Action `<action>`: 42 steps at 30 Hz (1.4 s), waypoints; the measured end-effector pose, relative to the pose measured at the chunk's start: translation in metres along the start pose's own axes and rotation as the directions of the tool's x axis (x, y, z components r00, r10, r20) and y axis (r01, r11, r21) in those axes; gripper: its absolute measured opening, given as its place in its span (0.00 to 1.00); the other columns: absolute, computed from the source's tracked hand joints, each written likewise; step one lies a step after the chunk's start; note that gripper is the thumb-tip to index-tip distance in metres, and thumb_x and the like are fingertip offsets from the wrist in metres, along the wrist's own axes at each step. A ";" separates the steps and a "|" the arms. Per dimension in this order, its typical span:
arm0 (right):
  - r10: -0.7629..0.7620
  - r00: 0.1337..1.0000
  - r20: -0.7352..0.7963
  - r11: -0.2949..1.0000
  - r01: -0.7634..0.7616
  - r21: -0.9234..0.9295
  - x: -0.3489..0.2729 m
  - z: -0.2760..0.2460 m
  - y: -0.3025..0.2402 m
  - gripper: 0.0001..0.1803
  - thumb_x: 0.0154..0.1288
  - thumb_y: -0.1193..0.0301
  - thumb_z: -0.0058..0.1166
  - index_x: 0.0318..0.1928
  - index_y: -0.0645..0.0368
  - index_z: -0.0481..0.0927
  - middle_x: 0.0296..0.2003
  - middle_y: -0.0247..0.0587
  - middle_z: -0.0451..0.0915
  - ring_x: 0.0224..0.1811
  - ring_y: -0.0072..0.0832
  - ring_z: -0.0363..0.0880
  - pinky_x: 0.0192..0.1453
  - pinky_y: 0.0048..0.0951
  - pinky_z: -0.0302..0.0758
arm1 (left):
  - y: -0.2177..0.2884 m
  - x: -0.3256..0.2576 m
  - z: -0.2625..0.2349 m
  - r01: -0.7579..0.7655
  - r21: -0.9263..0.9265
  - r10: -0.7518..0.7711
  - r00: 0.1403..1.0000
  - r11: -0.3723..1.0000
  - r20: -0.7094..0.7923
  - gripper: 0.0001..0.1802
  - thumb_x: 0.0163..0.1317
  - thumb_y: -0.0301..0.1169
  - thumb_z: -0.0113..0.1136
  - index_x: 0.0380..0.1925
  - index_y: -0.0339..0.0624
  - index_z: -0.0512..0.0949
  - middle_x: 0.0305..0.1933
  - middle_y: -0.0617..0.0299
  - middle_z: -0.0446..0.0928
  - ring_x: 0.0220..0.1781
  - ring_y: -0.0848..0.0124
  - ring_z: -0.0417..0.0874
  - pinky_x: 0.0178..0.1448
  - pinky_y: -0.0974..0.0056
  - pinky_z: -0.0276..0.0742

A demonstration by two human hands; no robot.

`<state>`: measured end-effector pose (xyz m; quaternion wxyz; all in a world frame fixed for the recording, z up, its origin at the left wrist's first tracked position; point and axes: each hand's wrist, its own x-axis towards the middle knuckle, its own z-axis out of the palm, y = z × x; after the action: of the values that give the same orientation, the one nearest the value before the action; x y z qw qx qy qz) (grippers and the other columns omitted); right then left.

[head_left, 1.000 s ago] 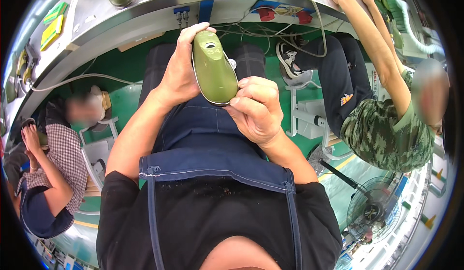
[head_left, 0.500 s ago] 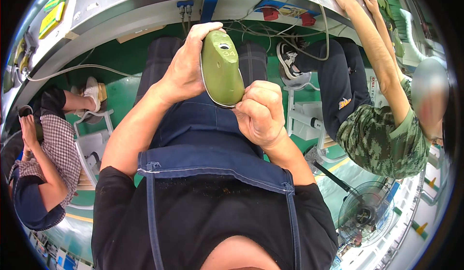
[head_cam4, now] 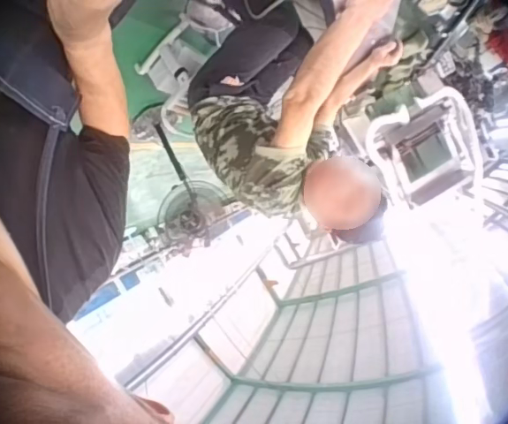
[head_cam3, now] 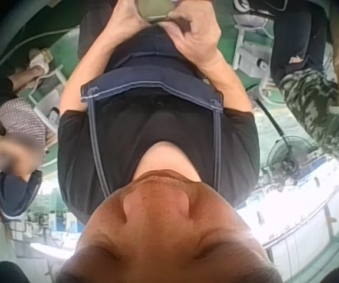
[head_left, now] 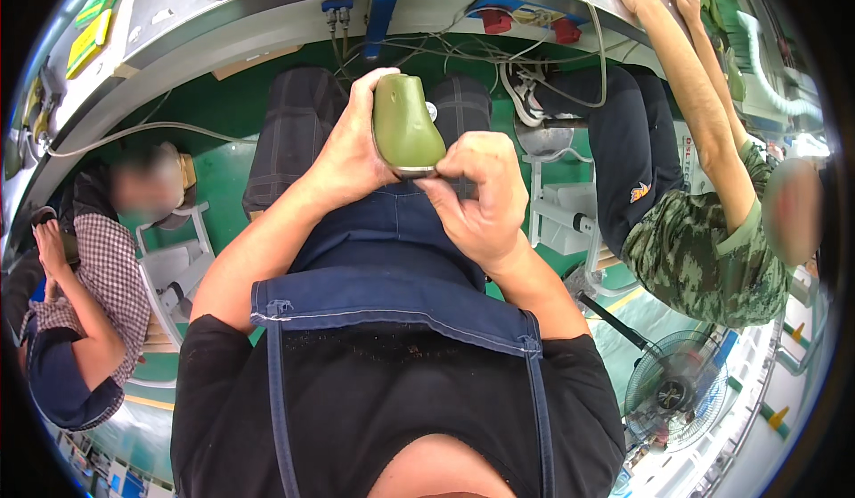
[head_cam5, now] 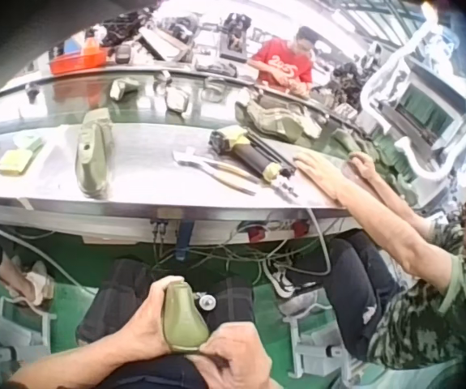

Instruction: The person assembles green slipper soles by attaching a decorative strap and securing the sole to the upper. They use a staple gun to fasten the components and a hammer to adjust the fit. The person handles the slipper parts one at a time, placing finished units on a nearby table.

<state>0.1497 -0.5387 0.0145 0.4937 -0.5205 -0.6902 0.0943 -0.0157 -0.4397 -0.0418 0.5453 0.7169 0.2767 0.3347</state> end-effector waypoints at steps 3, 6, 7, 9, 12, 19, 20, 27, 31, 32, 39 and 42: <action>0.162 0.986 -0.035 0.984 -0.159 0.083 0.002 0.008 0.007 0.24 0.51 0.83 0.76 0.48 0.63 0.80 0.45 0.46 0.79 0.43 0.38 0.82 0.47 0.35 0.82 | -0.003 -0.008 0.004 0.206 -0.222 -0.202 0.979 0.953 0.038 0.62 0.47 0.29 0.86 0.76 0.40 0.51 0.63 0.50 0.75 0.63 0.63 0.81 0.68 0.57 0.79; 0.431 0.902 0.009 0.876 -0.421 0.234 -0.006 0.018 0.019 0.25 0.57 0.81 0.74 0.55 0.65 0.79 0.51 0.50 0.80 0.46 0.35 0.87 0.49 0.31 0.85 | -0.004 -0.010 0.007 0.426 -0.432 -0.412 0.902 0.795 0.130 0.59 0.47 0.25 0.82 0.76 0.39 0.53 0.62 0.53 0.75 0.62 0.64 0.80 0.69 0.56 0.78; 0.494 0.869 0.028 0.832 -0.481 0.277 -0.006 0.022 0.024 0.25 0.58 0.80 0.74 0.56 0.66 0.79 0.52 0.51 0.80 0.46 0.35 0.87 0.49 0.31 0.85 | -0.008 -0.012 0.004 0.512 -0.458 -0.465 0.857 0.726 0.222 0.59 0.47 0.27 0.82 0.76 0.37 0.54 0.63 0.53 0.75 0.66 0.63 0.79 0.71 0.56 0.76; 0.496 0.865 0.075 0.835 -0.499 0.234 -0.005 0.024 0.031 0.25 0.62 0.77 0.72 0.59 0.65 0.79 0.52 0.49 0.82 0.47 0.35 0.89 0.47 0.32 0.87 | -0.025 -0.015 0.007 0.502 -0.475 -0.432 0.865 0.723 0.257 0.56 0.49 0.28 0.81 0.75 0.37 0.57 0.64 0.54 0.75 0.69 0.63 0.77 0.74 0.56 0.74; 0.518 0.846 0.123 0.833 -0.532 0.150 0.001 0.025 0.028 0.23 0.64 0.74 0.71 0.58 0.64 0.81 0.49 0.45 0.83 0.45 0.33 0.89 0.45 0.34 0.87 | -0.033 -0.018 0.006 0.565 -0.564 -0.433 0.824 0.602 0.364 0.51 0.50 0.31 0.80 0.73 0.37 0.62 0.64 0.55 0.75 0.69 0.65 0.76 0.75 0.56 0.72; 0.388 0.909 0.150 0.921 -0.381 -0.076 0.005 0.026 0.045 0.18 0.64 0.75 0.71 0.53 0.65 0.84 0.43 0.47 0.85 0.40 0.37 0.89 0.44 0.35 0.86 | -0.049 -0.022 0.010 0.592 -0.491 -0.472 0.806 0.639 0.357 0.53 0.51 0.32 0.80 0.75 0.35 0.60 0.65 0.52 0.76 0.68 0.65 0.78 0.72 0.60 0.74; 0.370 0.915 0.164 0.928 -0.355 -0.112 0.006 0.024 0.046 0.17 0.65 0.75 0.70 0.54 0.65 0.84 0.43 0.47 0.85 0.40 0.36 0.90 0.44 0.34 0.86 | -0.048 -0.023 0.010 0.602 -0.469 -0.494 0.799 0.647 0.345 0.54 0.51 0.32 0.81 0.76 0.35 0.59 0.65 0.51 0.76 0.67 0.64 0.78 0.72 0.60 0.74; 0.291 0.934 0.206 0.928 -0.223 -0.299 0.004 0.027 0.054 0.14 0.62 0.78 0.65 0.50 0.65 0.84 0.40 0.49 0.86 0.36 0.42 0.89 0.41 0.37 0.85 | -0.041 -0.002 0.002 0.501 -0.202 -0.475 0.864 0.841 0.166 0.66 0.45 0.33 0.82 0.81 0.33 0.48 0.68 0.46 0.73 0.68 0.59 0.76 0.74 0.57 0.72; 0.220 0.948 0.232 0.916 -0.120 -0.383 0.012 0.028 0.048 0.14 0.62 0.76 0.62 0.48 0.63 0.83 0.37 0.48 0.83 0.35 0.45 0.88 0.39 0.40 0.86 | -0.036 0.016 0.002 0.301 -0.037 -0.294 0.946 0.953 0.135 0.59 0.43 0.30 0.78 0.79 0.52 0.60 0.70 0.49 0.67 0.68 0.58 0.77 0.72 0.59 0.75; 0.194 0.952 0.238 0.911 -0.084 -0.404 0.013 0.028 0.049 0.14 0.61 0.77 0.62 0.48 0.63 0.83 0.37 0.48 0.82 0.34 0.43 0.88 0.38 0.39 0.86 | -0.033 0.018 0.002 0.351 -0.052 -0.341 0.929 0.935 0.140 0.54 0.42 0.29 0.77 0.74 0.55 0.65 0.67 0.51 0.66 0.66 0.58 0.78 0.70 0.58 0.77; 0.084 0.945 0.315 0.864 0.088 -0.495 0.006 0.027 0.056 0.17 0.58 0.79 0.64 0.50 0.66 0.82 0.37 0.44 0.83 0.31 0.39 0.87 0.35 0.34 0.85 | -0.036 0.019 0.004 0.394 -0.060 -0.377 0.906 0.917 0.194 0.50 0.42 0.30 0.77 0.70 0.51 0.66 0.63 0.47 0.65 0.66 0.51 0.75 0.72 0.54 0.75; 0.026 0.957 0.290 0.854 0.130 -0.504 0.002 0.029 0.063 0.17 0.57 0.77 0.62 0.49 0.67 0.82 0.35 0.45 0.81 0.29 0.35 0.86 0.36 0.32 0.86 | -0.038 0.021 0.005 0.386 -0.031 -0.373 0.907 0.922 0.196 0.49 0.42 0.31 0.77 0.69 0.51 0.66 0.62 0.47 0.66 0.65 0.51 0.75 0.71 0.54 0.75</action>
<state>0.1667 -0.4981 -0.0391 0.2324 -0.5959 -0.7680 -0.0339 0.0002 -0.4172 -0.0761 0.6478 0.6583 0.3469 0.1633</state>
